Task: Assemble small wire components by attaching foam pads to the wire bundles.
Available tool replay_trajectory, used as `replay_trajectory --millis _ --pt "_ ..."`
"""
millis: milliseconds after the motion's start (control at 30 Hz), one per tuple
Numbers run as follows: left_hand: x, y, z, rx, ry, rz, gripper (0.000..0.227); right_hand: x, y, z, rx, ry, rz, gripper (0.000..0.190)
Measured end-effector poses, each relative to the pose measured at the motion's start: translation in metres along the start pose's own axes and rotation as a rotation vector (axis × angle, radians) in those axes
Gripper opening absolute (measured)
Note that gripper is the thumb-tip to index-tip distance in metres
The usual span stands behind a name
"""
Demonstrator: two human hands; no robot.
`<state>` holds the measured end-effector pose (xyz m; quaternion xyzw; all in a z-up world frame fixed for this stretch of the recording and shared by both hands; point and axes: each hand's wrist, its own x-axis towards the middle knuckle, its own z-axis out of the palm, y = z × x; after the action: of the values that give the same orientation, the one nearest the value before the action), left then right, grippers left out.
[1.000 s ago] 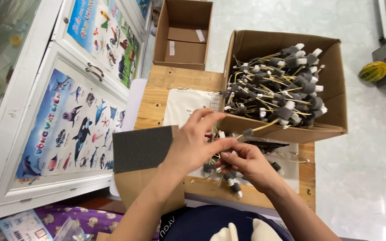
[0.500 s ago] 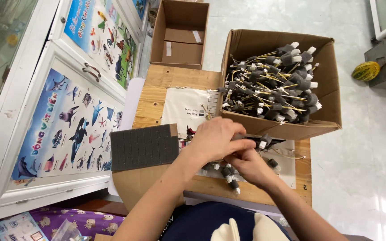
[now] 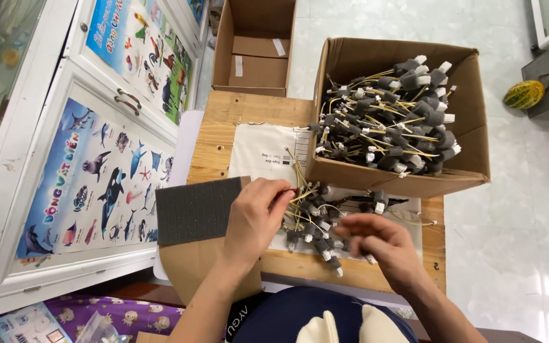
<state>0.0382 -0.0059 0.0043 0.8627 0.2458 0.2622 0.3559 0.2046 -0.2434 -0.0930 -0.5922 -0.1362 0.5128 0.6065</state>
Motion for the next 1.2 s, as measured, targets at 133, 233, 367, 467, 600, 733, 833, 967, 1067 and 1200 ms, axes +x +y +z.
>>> replay_trajectory --millis 133,233,367,467,600,733,833,967,1067,1200 --pt "-0.029 -0.004 0.025 0.102 0.013 0.137 0.013 -0.005 -0.013 0.006 0.294 0.115 0.062 0.041" --pt "-0.048 -0.008 0.032 0.118 -0.059 0.220 0.013 -0.005 -0.023 0.029 0.555 0.005 -0.035 0.043" --pt "-0.046 0.002 0.027 -0.184 -0.179 0.030 0.013 0.000 -0.033 0.038 0.672 0.011 -0.190 0.036" --pt "-0.051 -0.006 0.007 -0.405 -0.344 -0.345 0.016 0.003 -0.022 0.044 0.673 -0.020 -0.199 0.034" --pt "-0.051 -0.008 -0.011 -0.497 -0.395 -0.545 0.016 -0.015 -0.069 0.081 -0.818 0.143 -0.601 0.034" --pt "-0.042 0.003 -0.013 -0.469 -0.377 -0.485 0.014 -0.010 -0.061 0.103 -0.847 -0.069 -0.621 0.042" --pt "-0.030 -0.004 -0.005 -0.552 -0.308 -0.446 0.013 0.019 -0.052 0.108 -0.329 0.002 0.005 0.029" --pt "-0.019 -0.026 -0.003 -0.574 -0.011 -0.498 0.014 0.041 -0.081 0.125 -0.636 0.078 -0.341 0.020" --pt "-0.004 -0.046 -0.011 -0.463 0.127 -0.542 0.015 0.065 -0.087 0.131 -0.789 0.073 -0.552 0.015" --pt "-0.014 -0.089 -0.021 -0.022 0.053 -0.445 0.016 0.080 -0.083 0.140 -0.808 0.054 -0.514 0.014"
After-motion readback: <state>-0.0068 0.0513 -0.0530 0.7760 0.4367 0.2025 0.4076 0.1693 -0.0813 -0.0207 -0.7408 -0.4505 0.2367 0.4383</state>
